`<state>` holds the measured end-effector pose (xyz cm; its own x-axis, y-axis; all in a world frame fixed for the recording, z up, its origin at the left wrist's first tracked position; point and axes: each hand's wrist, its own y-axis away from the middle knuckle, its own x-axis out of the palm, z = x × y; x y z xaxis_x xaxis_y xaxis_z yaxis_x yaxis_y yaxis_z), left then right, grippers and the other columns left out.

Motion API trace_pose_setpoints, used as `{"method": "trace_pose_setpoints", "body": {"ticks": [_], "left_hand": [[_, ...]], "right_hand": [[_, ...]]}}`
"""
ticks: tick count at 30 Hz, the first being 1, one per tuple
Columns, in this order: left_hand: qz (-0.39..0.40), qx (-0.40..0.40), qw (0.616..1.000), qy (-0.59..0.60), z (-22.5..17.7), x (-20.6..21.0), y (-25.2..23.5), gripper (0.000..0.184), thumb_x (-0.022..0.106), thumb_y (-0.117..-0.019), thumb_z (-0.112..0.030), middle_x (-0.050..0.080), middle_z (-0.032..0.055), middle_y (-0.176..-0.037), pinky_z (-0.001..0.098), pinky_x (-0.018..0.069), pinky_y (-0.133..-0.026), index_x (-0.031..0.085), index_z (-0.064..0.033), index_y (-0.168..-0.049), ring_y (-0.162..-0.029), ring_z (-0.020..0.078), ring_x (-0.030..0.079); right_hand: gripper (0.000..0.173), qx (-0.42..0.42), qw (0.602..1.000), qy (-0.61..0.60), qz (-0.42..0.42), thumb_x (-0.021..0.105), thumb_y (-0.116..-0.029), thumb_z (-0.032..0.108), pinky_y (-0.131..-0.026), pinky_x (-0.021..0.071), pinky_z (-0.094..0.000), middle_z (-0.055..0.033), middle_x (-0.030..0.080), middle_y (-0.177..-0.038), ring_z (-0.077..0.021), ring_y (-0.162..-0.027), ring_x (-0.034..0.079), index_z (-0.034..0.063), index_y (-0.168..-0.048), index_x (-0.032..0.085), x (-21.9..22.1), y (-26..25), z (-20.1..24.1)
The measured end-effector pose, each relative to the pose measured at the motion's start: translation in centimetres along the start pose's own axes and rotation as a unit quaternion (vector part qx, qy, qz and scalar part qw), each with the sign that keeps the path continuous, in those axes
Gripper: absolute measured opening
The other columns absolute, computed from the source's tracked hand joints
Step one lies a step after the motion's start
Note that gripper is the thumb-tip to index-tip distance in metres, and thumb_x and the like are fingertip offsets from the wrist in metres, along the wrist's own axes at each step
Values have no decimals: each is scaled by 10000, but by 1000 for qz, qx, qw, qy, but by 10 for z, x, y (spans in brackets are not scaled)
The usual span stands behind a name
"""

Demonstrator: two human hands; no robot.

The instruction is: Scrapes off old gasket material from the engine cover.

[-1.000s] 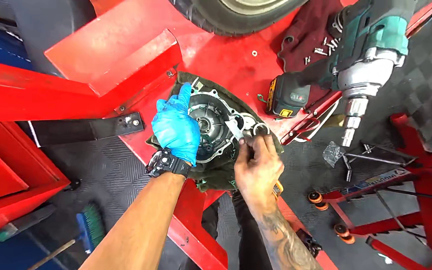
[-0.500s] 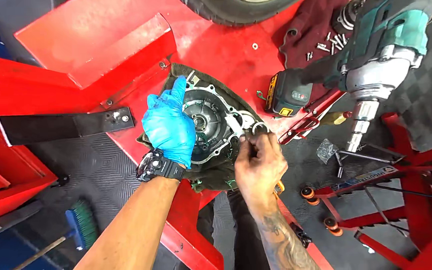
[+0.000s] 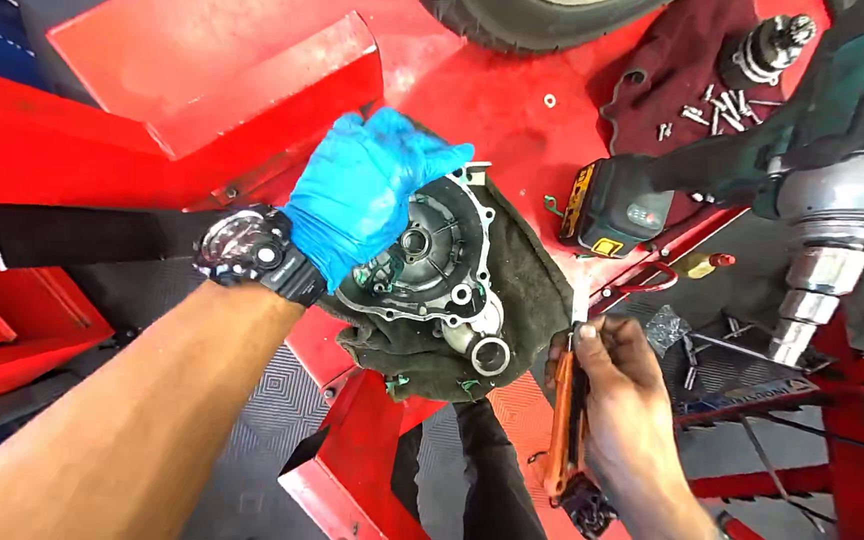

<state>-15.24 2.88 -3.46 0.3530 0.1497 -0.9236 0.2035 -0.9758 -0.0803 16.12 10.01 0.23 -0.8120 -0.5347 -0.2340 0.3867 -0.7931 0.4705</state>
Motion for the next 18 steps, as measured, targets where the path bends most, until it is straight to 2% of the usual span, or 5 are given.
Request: {"method": "trace_pose_setpoints", "body": {"ticks": [3, 7, 9, 12, 18], "left_hand": [[-15, -102, 994, -48, -22, 2, 13, 503, 380, -1061, -403, 471, 28, -1579, 583, 343, -1098, 474, -276, -1539, -1473, 322, 379], [8, -220, 971, -97, -44, 13, 33, 691, 353, -1022, -565, 158, 106, -1716, 697, 270, -1121, 259, -262, -1636, -1565, 399, 141], [9, -227, 968, -107, -47, 17, 36, 686, 394, -1020, -511, 137, 82, -1723, 682, 349, -1054, 234, -275, -1643, -1547, 392, 213], [20, -231, 967, -105, -46, 19, 31, 664, 482, -993, -314, 171, 84, -1713, 592, 487, -803, 284, -296, -1627, -1335, 425, 484], [50, -245, 962, -110, -47, 16, 25, 666, 446, -965, -116, 289, 121, -1656, 569, 515, -702, 334, -287, -1600, -1209, 448, 551]], "right_hand": [[112, -126, 969, 160, 141, 504, -1068, 214, -524, 591, -313, -8, 658, -823, -151, -623, 652, 144, -1130, 565, -3, -32, 16], [141, -312, 841, 399, 191, 593, -1021, 290, -556, 534, -366, 59, 664, -794, -100, -658, 634, 187, -1070, 676, 17, -73, 39], [151, -378, 795, 435, 191, 598, -1009, 295, -595, 531, -417, 43, 685, -809, -129, -704, 660, 186, -1041, 699, 27, -88, 45], [147, -420, 771, 438, 192, 607, -1006, 274, -623, 523, -402, 30, 686, -816, -134, -731, 659, 170, -1019, 710, 31, -94, 49], [135, -456, 768, 410, 187, 625, -990, 251, -580, 511, -387, 22, 675, -769, -129, -685, 649, 148, -947, 701, 32, -99, 44]]}}
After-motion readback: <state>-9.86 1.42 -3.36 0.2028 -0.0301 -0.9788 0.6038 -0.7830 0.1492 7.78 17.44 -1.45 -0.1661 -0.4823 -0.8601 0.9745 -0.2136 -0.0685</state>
